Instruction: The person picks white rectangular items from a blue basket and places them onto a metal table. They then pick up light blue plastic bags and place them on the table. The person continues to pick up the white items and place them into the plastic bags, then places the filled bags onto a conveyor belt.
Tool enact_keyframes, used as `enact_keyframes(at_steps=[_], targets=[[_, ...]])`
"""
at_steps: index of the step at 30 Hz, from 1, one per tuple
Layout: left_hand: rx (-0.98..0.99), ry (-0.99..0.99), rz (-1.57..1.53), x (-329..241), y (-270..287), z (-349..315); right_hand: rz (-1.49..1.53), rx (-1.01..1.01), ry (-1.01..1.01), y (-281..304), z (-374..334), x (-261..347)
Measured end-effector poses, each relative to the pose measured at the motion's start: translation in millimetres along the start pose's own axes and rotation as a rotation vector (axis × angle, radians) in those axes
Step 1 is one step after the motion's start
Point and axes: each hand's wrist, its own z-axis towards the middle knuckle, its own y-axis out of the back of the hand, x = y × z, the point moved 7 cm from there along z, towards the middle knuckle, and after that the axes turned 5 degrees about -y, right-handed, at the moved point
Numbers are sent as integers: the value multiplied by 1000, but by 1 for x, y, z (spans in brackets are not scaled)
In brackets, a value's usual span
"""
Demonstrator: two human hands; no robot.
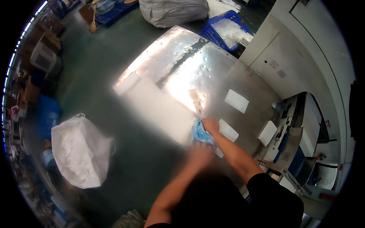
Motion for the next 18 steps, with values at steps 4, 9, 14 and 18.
enact_keyframes(at_steps=[4, 9, 14, 18], targets=[[34, 69, 118, 17, 9, -4, -16, -2, 232, 48, -18, -15], [150, 123, 243, 30, 7, -10, 453, 68, 298, 196, -47, -140], [14, 51, 320, 43, 6, -24, 348, -590, -86, 304, -113, -194], [71, -34, 309, 51, 14, -33, -40, -882, 38, 282, -171, -150]])
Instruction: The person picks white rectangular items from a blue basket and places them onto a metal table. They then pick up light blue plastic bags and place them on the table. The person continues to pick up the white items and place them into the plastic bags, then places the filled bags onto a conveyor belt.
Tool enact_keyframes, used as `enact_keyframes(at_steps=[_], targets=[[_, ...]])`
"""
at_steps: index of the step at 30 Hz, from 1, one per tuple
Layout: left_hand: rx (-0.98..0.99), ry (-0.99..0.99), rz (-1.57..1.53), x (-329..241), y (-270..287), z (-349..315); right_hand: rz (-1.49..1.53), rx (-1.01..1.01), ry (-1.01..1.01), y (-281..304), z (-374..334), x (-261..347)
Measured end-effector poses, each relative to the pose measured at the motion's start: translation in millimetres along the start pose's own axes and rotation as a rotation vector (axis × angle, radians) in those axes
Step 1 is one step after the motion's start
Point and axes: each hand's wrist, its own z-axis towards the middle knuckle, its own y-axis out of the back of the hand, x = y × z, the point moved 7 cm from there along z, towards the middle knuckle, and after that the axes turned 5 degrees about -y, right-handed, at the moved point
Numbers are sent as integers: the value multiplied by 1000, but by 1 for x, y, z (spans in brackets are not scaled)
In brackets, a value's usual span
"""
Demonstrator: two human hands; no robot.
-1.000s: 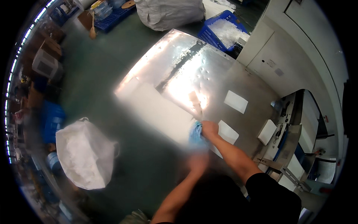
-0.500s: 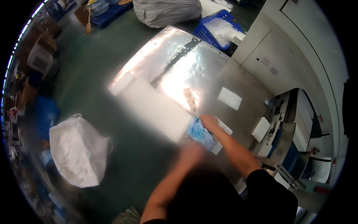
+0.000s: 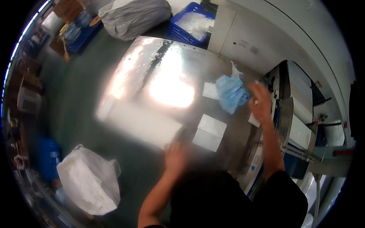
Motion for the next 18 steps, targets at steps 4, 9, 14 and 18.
enact_keyframes(at_steps=[4, 9, 14, 18], targets=[[-10, -106, 34, 8, 13, -3, 856, 853, -188, -119, -124, 101], [111, -244, -112, 34, -3, 4, 1012, 873, -527, -229, -179, 168], [228, -358, -470, 52, 34, 28, 1186, 778, -813, -249, -197, 194], [193, -567, -351, 62, 48, 29, 1252, 664, -1082, -230, -204, 208]])
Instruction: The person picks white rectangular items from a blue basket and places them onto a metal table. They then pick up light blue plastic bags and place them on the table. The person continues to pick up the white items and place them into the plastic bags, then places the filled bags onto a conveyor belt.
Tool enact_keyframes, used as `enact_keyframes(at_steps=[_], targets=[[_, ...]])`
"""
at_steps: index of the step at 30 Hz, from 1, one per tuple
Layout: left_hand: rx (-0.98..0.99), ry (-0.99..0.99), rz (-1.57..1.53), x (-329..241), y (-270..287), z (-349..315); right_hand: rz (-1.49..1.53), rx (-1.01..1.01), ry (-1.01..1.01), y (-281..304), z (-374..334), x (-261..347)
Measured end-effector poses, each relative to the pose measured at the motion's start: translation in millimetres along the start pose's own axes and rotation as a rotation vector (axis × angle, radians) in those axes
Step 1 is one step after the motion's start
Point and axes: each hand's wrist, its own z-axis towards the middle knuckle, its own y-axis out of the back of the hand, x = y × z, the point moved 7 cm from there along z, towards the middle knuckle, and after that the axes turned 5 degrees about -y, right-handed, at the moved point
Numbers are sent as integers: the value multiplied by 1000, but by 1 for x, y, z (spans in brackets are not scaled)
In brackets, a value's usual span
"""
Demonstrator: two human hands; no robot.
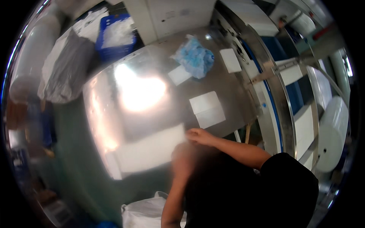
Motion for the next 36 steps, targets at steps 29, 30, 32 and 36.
enact_keyframes(at_steps=[29, 30, 32, 36], targets=[[108, -165, 274, 14, -9, 5, -110, -289, 141, 43, -11, -15], [126, -169, 284, 15, -10, 5, -174, -233, 99, 31, -7, -14], [155, -172, 301, 17, -14, 3, -266, -224, 59, 13, -4, -6], [184, -140, 348, 18, -16, 3, -310, -207, 29, 6, 2, -2]])
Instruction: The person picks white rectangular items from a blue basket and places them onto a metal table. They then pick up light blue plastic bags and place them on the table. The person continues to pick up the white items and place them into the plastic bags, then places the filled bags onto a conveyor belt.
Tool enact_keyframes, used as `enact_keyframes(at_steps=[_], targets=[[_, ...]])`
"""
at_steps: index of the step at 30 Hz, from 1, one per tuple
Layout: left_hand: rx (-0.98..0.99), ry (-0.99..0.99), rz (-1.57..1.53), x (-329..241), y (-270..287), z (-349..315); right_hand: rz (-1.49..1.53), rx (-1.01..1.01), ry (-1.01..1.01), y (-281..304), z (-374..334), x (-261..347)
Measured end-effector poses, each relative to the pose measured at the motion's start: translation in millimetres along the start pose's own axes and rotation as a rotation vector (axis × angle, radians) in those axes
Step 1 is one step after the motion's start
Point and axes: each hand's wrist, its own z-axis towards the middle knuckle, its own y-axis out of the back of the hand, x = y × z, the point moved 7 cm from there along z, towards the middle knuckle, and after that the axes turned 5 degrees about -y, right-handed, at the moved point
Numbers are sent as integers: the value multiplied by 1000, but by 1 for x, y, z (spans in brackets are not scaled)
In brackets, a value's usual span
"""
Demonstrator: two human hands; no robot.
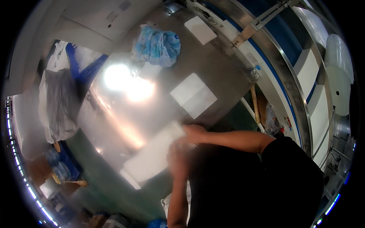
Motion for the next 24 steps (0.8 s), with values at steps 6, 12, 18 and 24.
enact_keyframes(at_steps=[6, 12, 18, 24], targets=[[-37, 27, -5, 0, 4, -2, 151, -135, -70, 63, 6, -31], [-5, 66, -37, 0, 1, 0, 141, -57, -51, 77, 1, -43], [-27, 31, -31, 4, -1, -4, 232, -84, -25, 75, 2, -52], [-16, 51, -46, 4, -1, -1, 54, -314, 35, 131, 5, -59]])
